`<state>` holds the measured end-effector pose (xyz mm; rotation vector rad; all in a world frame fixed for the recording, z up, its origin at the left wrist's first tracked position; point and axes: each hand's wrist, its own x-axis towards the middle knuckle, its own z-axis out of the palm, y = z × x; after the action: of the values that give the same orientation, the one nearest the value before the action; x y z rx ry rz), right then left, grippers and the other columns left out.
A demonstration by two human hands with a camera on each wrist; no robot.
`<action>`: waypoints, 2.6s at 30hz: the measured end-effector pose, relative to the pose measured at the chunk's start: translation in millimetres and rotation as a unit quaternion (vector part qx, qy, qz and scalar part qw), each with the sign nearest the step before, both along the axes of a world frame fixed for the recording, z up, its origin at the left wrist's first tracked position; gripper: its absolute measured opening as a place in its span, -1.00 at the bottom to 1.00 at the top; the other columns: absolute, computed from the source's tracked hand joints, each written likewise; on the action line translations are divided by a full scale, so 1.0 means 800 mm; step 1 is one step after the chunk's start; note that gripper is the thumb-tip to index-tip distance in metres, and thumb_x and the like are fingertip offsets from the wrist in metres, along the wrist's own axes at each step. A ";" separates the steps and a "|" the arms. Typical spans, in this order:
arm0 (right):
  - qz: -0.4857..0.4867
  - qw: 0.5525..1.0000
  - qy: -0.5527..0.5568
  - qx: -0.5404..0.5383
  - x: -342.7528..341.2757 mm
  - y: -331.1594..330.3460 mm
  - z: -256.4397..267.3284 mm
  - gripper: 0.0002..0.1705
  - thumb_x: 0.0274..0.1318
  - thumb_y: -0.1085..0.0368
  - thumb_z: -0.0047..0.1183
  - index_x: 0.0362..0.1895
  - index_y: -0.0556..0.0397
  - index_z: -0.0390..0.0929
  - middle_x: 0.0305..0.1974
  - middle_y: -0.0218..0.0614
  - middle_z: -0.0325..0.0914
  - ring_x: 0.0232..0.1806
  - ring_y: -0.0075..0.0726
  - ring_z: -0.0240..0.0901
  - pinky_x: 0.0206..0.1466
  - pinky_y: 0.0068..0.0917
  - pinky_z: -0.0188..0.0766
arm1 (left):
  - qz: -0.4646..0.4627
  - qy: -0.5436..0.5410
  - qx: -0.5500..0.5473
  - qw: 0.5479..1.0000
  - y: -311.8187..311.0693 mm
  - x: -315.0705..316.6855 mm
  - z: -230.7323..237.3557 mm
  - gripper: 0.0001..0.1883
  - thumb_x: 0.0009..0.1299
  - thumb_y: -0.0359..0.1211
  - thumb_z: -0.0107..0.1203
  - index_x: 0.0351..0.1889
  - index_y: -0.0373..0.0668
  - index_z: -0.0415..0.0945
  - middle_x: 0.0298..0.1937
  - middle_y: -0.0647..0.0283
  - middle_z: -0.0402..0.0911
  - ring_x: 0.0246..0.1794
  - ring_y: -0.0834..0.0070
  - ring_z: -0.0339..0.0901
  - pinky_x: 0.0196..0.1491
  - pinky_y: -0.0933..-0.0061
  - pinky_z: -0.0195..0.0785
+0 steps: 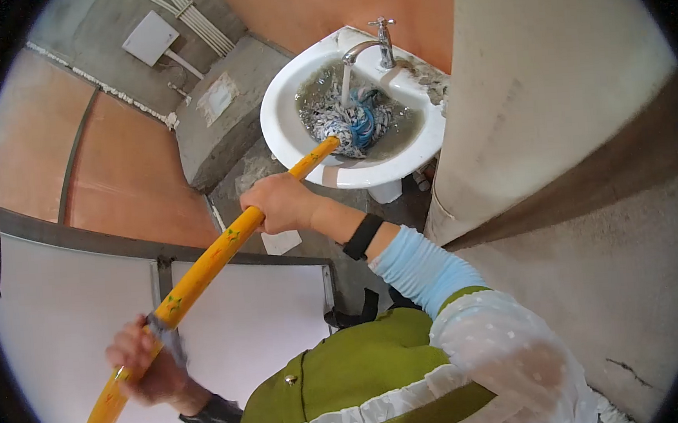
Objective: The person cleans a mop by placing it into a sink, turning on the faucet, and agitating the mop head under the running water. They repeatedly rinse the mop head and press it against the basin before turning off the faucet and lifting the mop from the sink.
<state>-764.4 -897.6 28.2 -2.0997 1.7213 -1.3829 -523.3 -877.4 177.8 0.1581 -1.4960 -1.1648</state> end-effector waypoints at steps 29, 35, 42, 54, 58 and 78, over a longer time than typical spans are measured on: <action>-0.020 0.985 -0.022 -0.171 0.042 0.032 0.007 -0.73 -0.48 0.30 0.12 -0.52 -0.05 0.36 -0.51 -0.38 0.39 -0.36 -0.28 0.35 -0.30 -0.37 0.20 | -0.357 0.010 -0.207 0.911 -0.035 0.037 0.012 -0.79 0.04 -0.42 0.15 -0.73 -0.11 0.33 -0.79 0.36 0.35 -0.77 0.55 0.33 -0.48 0.54 0.30; -0.028 0.994 0.039 -0.098 0.052 0.039 0.024 -0.70 -0.47 0.31 0.14 -0.47 -0.08 0.39 -0.53 -0.44 0.39 -0.43 -0.29 0.35 -0.33 -0.42 0.21 | -0.425 -0.017 -0.208 0.881 -0.037 0.044 0.030 -0.78 0.01 -0.37 0.23 -0.72 -0.15 0.37 -0.77 0.33 0.39 -0.73 0.50 0.39 -0.41 0.46 0.33; 0.009 0.990 -0.030 -0.140 0.034 0.036 0.008 -0.75 -0.47 0.31 0.12 -0.53 -0.10 0.37 -0.49 -0.44 0.41 -0.39 -0.31 0.37 -0.31 -0.38 0.19 | -0.595 -0.160 -0.338 0.711 -0.052 -0.006 0.068 -0.71 0.07 -0.33 0.11 -0.82 -0.09 0.27 -0.72 0.37 0.45 -0.71 0.60 0.39 -0.43 0.59 0.33; -0.113 0.981 -0.061 -0.148 0.067 0.022 0.041 -0.71 -0.52 0.37 0.13 -0.50 -0.03 0.37 -0.51 -0.40 0.41 -0.41 -0.25 0.35 -0.31 -0.40 0.22 | -0.014 0.027 -0.059 0.998 0.002 0.010 0.037 -0.66 0.17 -0.10 0.03 -0.60 -0.02 0.14 -0.69 0.41 0.14 -0.58 0.61 0.16 -0.24 0.43 0.09; -0.045 0.988 -0.042 -0.144 0.024 0.007 -0.002 -0.72 -0.48 0.37 0.12 -0.49 -0.03 0.39 -0.50 -0.40 0.42 -0.40 -0.27 0.36 -0.30 -0.39 0.22 | -0.063 -0.003 -0.016 0.998 -0.018 -0.002 0.012 -0.78 0.12 -0.32 0.02 -0.60 -0.02 0.15 -0.74 0.40 0.12 -0.65 0.61 0.13 -0.34 0.50 0.01; -0.192 0.841 -0.504 -0.035 0.023 0.027 -0.084 -0.69 -0.26 0.27 0.10 -0.38 0.02 0.29 -0.41 -0.31 0.32 -0.37 -0.21 0.32 -0.24 -0.32 0.28 | -0.141 -0.156 -0.113 0.971 -0.024 0.033 -0.007 -0.74 -0.04 -0.24 0.26 -0.71 -0.07 0.37 -0.72 0.39 0.42 -0.56 0.46 0.42 -0.12 0.28 0.17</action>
<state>-745.9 -875.8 -38.6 -0.6774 1.5739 -2.1018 -496.8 -896.4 172.1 -0.0320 -1.9672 -1.2198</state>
